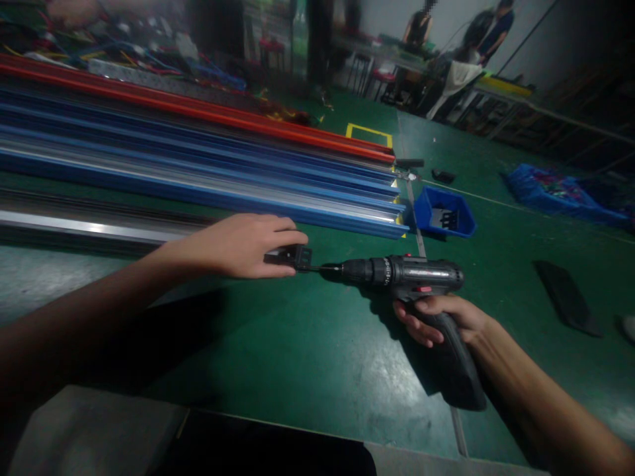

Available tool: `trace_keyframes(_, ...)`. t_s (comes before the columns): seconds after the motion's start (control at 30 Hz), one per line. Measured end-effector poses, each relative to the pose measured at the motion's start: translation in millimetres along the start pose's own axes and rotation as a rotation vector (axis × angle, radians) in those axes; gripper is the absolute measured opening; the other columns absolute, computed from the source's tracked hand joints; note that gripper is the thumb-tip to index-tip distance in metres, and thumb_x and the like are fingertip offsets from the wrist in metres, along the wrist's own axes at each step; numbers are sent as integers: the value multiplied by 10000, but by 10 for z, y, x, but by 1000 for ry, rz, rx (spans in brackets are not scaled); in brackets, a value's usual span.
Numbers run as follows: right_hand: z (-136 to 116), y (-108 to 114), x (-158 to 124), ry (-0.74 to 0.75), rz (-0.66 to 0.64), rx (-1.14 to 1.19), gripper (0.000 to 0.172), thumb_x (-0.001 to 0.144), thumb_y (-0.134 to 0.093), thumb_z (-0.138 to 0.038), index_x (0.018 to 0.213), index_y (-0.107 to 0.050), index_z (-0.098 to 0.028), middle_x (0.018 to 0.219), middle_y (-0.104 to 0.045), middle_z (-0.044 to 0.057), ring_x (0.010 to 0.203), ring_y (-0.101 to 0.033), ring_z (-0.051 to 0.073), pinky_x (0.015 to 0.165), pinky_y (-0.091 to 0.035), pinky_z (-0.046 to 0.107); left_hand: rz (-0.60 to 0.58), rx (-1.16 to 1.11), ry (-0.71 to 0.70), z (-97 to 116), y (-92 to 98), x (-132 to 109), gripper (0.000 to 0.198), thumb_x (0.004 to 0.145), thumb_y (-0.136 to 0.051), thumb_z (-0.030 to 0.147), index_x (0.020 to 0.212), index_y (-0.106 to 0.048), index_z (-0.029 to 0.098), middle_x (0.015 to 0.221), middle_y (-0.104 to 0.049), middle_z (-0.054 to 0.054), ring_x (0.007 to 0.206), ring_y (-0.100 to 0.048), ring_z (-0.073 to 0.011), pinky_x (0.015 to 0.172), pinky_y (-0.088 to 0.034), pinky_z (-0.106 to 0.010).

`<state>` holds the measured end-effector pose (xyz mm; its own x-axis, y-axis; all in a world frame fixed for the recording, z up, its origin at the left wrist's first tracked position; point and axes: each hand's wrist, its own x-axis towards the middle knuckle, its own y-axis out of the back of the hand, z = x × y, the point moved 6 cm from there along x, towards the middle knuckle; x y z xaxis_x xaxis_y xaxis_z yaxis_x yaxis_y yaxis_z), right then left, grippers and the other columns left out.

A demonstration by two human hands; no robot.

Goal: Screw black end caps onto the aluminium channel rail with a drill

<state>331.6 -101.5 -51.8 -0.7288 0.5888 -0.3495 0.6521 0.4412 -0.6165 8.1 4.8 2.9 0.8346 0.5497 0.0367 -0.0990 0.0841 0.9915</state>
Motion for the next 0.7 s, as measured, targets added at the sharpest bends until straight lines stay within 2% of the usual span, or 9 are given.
trace_keyframes(0.27, -3, -13, -4, -16, 30, -38, 262, 953, -730, -291, 1094, -757, -71, 827, -645, 33, 482, -470, 47, 573, -557, 206, 13, -24, 6, -5, 7, -3, 562, 989, -539, 659, 1447, -615, 343, 1332, -682, -86, 1069, -669, -276, 859, -519, -360)
trace_keyframes(0.7, -14, -19, 5, 12, -50, -14, 284, 980, -691, -259, 1154, -734, -39, 889, -657, 53, 521, -519, 38, 615, -568, 205, -9, 16, 4, -17, -23, -6, 605, 1001, -495, 682, 1490, -573, 336, 1385, -652, -105, 1106, -676, -293, 875, -520, -367)
